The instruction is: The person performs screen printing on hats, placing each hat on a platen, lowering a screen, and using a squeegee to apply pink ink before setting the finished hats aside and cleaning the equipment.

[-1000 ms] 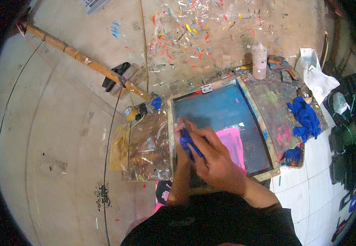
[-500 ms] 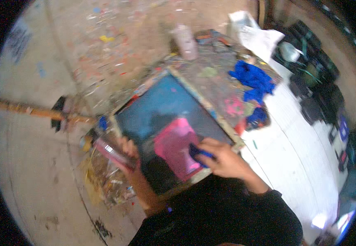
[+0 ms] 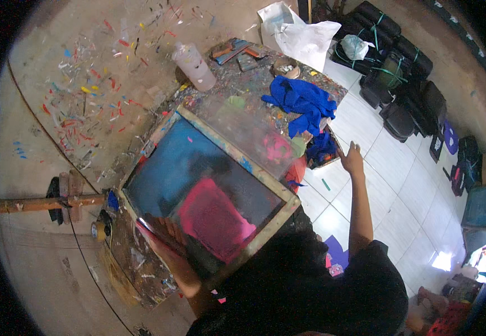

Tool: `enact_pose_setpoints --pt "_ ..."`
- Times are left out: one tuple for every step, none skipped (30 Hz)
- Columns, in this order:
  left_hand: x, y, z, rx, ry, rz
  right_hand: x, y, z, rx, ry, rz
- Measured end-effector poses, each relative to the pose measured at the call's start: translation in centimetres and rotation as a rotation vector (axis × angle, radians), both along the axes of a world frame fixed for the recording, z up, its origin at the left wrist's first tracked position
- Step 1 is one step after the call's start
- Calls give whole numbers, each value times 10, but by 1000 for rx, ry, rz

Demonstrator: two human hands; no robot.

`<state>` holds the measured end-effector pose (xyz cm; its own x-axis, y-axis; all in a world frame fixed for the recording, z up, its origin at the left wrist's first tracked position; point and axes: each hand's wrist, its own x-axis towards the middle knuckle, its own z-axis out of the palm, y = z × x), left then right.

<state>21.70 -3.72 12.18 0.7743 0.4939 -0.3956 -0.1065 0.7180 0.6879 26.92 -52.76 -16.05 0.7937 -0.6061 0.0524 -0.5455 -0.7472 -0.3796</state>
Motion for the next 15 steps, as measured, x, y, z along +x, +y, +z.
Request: enact_pose_setpoints --pt "-2 -5 -1 294 18 4 5 7 8 26 -120 89" --pt "-2 -10 -3 582 57 39 9 14 17 183 -146 66" --pt "-6 -4 -14 656 44 2 12 35 55 341 -168 40" --pt "-7 2 -20 696 38 -19 19 48 72 346 -168 37" --pt "-7 7 -24 734 25 -46 24 58 89 343 -354 110" --pt "-4 11 -23 698 183 -66 30 66 102 337 -536 182" --pt "-1 9 -24 683 260 -79 36 72 114 340 -536 171" --pt "0 8 -23 668 337 -87 45 78 126 250 -567 307" --pt "4 -5 -24 637 215 -55 53 81 137 148 -596 437" --pt "5 -10 -25 619 154 -34 60 86 147 147 -600 433" --pt "8 -14 -26 602 91 -18 67 91 155 93 -509 484" --pt "8 -12 -28 602 82 -57 73 94 163 37 -422 541" --pt "8 -10 -31 602 73 -97 78 93 163 33 -430 542" --pt "7 -5 -37 601 64 -94 84 93 158 -42 -359 568" --pt "5 7 -49 577 45 -139 92 95 156 -116 -286 603"
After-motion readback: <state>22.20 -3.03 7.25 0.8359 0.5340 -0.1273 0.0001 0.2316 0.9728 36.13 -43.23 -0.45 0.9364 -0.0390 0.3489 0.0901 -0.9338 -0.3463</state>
